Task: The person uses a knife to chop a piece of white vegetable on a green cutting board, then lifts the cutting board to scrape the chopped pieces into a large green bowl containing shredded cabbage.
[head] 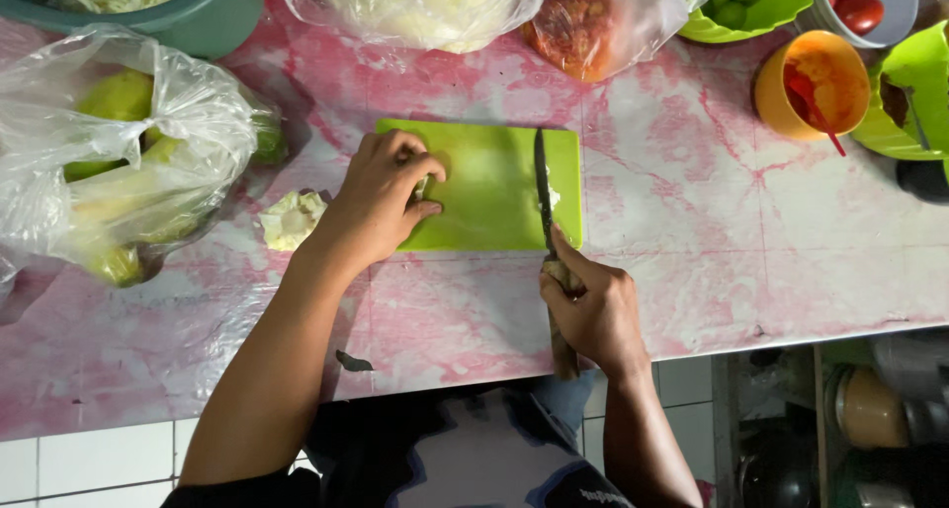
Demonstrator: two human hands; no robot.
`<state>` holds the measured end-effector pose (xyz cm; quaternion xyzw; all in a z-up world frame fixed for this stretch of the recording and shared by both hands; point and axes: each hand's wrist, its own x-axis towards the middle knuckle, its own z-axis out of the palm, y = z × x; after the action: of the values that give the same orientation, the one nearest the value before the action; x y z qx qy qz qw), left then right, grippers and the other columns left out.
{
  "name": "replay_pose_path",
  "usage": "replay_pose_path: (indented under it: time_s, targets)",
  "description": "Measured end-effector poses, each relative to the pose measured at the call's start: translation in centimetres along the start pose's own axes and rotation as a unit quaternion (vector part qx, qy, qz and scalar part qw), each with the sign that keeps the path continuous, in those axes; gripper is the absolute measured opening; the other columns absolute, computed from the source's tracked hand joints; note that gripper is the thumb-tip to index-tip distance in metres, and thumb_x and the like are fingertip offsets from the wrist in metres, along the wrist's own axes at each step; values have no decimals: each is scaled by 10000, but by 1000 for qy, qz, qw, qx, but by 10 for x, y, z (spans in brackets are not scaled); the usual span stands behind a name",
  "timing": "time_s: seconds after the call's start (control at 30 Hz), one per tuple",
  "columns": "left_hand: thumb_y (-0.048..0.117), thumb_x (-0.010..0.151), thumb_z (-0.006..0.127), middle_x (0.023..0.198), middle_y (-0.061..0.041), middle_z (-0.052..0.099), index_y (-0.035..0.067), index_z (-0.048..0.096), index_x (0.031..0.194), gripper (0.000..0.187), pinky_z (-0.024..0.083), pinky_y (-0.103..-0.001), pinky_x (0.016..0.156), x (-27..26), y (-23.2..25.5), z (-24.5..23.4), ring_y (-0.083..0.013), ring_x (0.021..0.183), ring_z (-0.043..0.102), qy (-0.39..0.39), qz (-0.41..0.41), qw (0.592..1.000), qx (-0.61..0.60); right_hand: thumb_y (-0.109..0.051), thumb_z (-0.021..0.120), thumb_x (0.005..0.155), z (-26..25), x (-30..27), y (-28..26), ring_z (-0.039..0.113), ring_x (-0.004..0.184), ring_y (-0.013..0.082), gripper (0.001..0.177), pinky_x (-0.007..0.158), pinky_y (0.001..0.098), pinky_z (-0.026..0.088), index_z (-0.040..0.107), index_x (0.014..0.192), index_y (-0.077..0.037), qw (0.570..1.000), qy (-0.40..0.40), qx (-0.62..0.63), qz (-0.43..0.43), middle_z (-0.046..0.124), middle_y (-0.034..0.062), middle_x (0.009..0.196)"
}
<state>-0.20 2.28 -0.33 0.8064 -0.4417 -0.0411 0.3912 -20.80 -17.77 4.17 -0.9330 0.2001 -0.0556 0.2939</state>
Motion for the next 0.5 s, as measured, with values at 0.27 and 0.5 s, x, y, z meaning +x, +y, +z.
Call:
replay_pose_path:
  time_s: [0.27, 0.5]
  targets:
    - [158, 711, 899, 1202, -107, 572, 117, 639, 1161, 521, 465, -464, 979, -4, 6, -20, -344, 1158, 535, -44, -59, 997, 20, -124, 769, 770, 10, -9, -9, 704, 628, 275, 595, 628, 359, 553, 677, 1356, -92, 995, -48, 61, -66, 691, 156, 757]
    - [92, 886, 765, 1087, -109, 643, 78, 616, 1225, 370, 533, -409, 897, -1, 11, -37, -277, 991, 660, -48, -101, 992, -55, -109, 782, 776, 8, -9, -17, 642, 553, 251, 634, 610, 348, 548, 641, 1394, -116, 995, -54, 77, 19, 660, 176, 715]
